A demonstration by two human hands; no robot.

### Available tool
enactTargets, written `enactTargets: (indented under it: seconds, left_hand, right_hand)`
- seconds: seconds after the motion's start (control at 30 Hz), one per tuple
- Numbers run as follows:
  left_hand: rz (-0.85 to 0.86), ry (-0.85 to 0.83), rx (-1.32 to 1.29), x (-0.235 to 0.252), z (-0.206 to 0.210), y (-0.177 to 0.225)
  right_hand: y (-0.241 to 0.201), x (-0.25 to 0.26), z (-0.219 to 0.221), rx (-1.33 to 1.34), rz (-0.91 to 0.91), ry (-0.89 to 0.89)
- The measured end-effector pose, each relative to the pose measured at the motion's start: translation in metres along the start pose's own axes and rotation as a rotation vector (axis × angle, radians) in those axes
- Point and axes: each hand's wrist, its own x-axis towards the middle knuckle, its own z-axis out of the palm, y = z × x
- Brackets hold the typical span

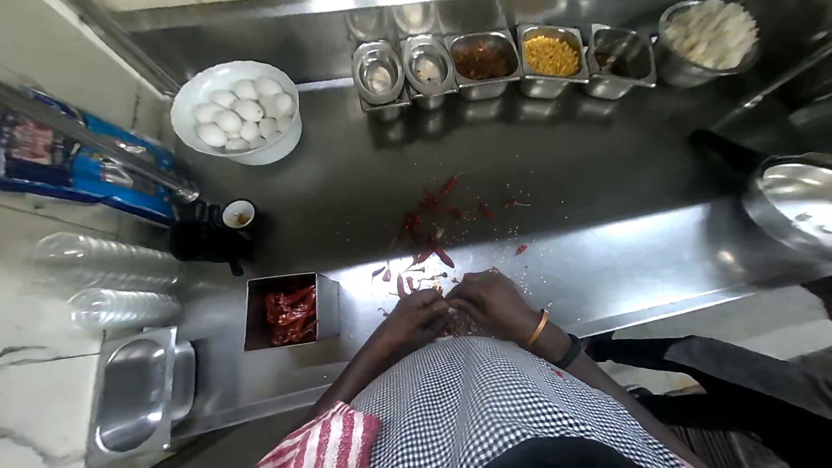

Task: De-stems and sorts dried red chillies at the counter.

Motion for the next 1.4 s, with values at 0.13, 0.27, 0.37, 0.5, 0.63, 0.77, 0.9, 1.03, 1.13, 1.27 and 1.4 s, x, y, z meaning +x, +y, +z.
enactTargets:
  seconds: [0.13,0.27,0.37,0.5,0.63,0.77,0.9,1.03,1.13,1.27,1.4]
  left_hand:
    - [-0.012,0.096,-0.53,0.009,0.017,-0.011]
    - [0.061,0.183,-0.2,0.015,0.007,0.0]
    - [0.133,0.296,0.247,0.011,-0.007,0.012]
    - [0.161,0.28,0.943,0.008,-0.018,0.027]
    - [0.203,0.294,0.952,0.018,-0.019,0.03]
    - [0.225,0.278,1.013,0.041,-0.017,0.035]
    - [0.07,0.258,1.197,0.069,-0.014,0.034]
    - [0.116,0.319,1.261,0.077,-0.014,0.026]
    - [0.161,0.362,1.127,0.067,-0.018,0.026]
    - [0.104,0.404,0.388,0.037,-0.012,0.035]
    - [-0.093,0.363,-0.239,0.004,0.012,0.059]
  right_hand:
    - [-0.001,0.004,0.005,0.35,0.266,0.094]
    - [-0.002,-0.002,0.007,0.85,0.588,0.206]
    - [0.003,-0.013,-0.005,0.825,0.722,0.256]
    - [0.025,-0.014,-0.006,0.724,0.703,0.265]
    - [-0.003,-0.015,-0.021,0.673,0.776,0.146]
    - [-0.007,-0.01,-0.018,0.423,0.653,0.15]
    - [0.021,0.002,0.003,-0.191,0.429,-0.117]
    - [0.021,0.004,0.006,-0.201,0.377,-0.068]
    - [0.025,-0.004,0.004,0.1,0.458,0.045]
    - [0.012,-0.012,-0.006,0.96,0.693,0.238]
    - [0.019,-0.01,-0.003,1.483,0.702,0.251]
